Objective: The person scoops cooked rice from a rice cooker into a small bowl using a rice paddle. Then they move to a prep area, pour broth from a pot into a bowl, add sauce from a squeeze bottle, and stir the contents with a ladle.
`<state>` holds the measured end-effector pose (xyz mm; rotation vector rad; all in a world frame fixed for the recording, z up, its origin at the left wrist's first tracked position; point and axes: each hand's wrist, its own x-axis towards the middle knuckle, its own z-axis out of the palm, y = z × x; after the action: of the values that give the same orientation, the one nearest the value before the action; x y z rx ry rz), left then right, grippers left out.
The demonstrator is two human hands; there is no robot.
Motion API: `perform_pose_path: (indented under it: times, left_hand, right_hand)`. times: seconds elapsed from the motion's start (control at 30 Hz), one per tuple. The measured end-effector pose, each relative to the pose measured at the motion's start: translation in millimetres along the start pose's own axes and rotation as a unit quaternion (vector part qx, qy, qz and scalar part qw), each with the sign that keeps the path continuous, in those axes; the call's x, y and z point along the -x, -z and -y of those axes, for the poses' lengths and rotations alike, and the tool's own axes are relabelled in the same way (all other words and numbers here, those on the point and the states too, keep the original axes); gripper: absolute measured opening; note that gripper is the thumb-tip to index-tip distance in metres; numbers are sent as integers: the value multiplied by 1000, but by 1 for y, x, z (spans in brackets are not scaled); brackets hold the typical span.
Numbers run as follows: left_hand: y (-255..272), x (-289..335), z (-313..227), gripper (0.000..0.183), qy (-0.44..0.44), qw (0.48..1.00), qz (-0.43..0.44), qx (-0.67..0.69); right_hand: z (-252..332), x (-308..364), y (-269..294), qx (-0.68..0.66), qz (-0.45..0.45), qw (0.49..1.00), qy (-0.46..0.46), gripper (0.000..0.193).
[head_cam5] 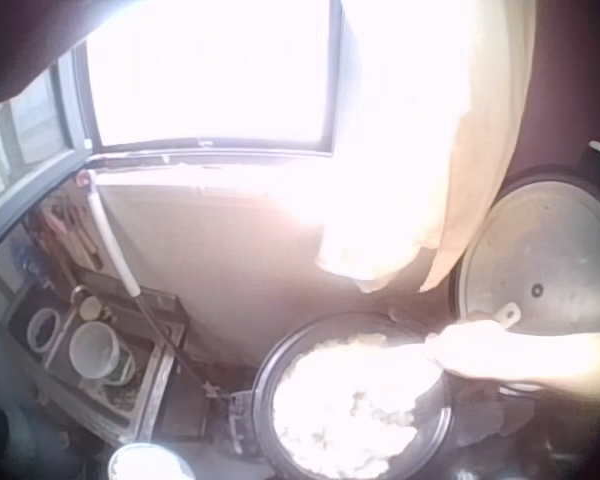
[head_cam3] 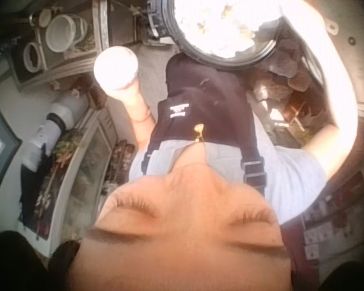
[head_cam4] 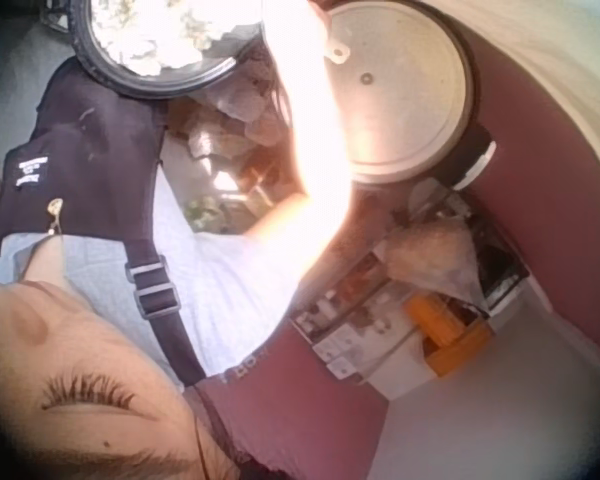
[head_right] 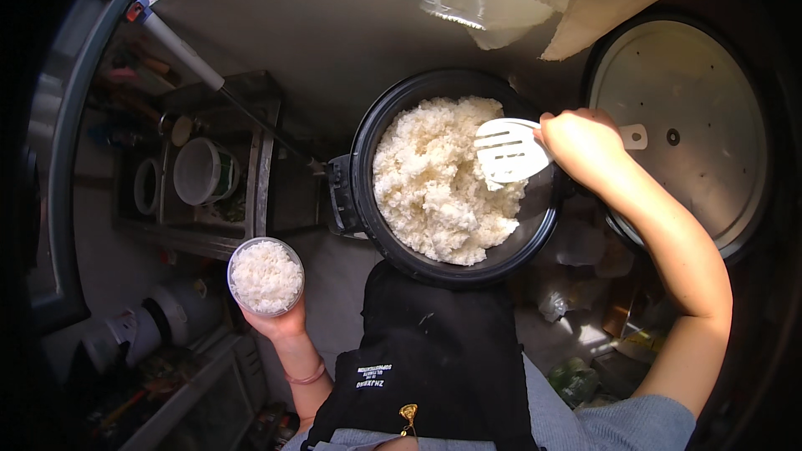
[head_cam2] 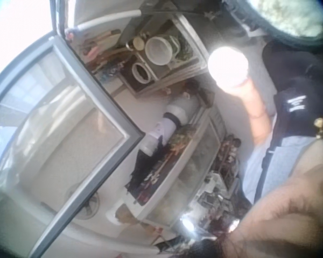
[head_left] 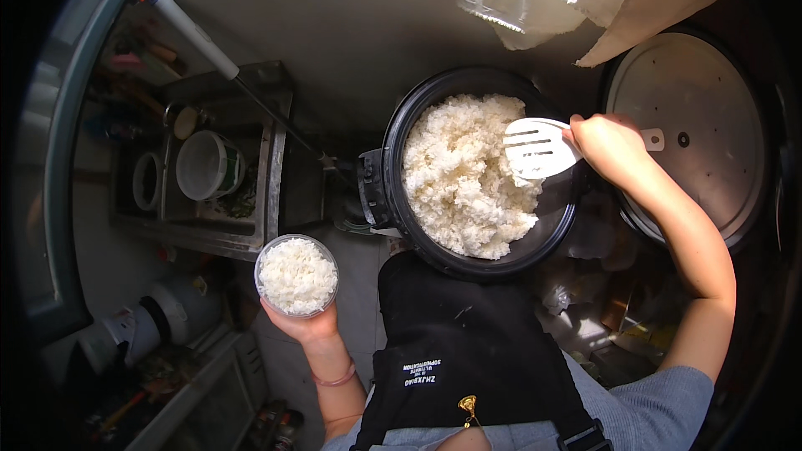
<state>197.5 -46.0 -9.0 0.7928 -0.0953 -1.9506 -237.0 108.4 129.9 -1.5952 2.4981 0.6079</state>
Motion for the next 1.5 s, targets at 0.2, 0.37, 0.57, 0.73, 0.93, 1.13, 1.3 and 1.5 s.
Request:
perform_pose_path:
  times: [0.2,0.37,0.57,0.73,0.93,1.13,1.3,1.5]
  left_hand:
    - [-13,-3,-1,54,20,1000,2,-20]
    - [-12,-4,-3,52,25,999,35,1]
    - [-14,-6,-1,57,11,998,-53,-27]
    - [-15,-7,-4,59,28,999,-27,-35]
    - [-23,-6,-6,59,43,999,8,-29]
    - [-13,-15,-4,53,55,996,70,-24]
    - [-20,-7,-7,53,42,995,76,-40]
    - [-5,-14,-8,53,28,995,75,-53]
  right_hand:
    - [18,-87,-9,-177,122,969,-121,41]
    - [68,-37,-49,-131,62,986,85,33]
    - [-1,30,-41,0,24,998,52,32]
    - [7,72,-44,14,-60,989,134,31]
    - [-5,45,-46,16,-61,998,-28,28]
    - [29,22,-41,-169,-77,982,-16,26]
    - [67,25,-51,-179,-329,926,50,31]
    - [-20,195,-29,136,-604,696,-365,48]
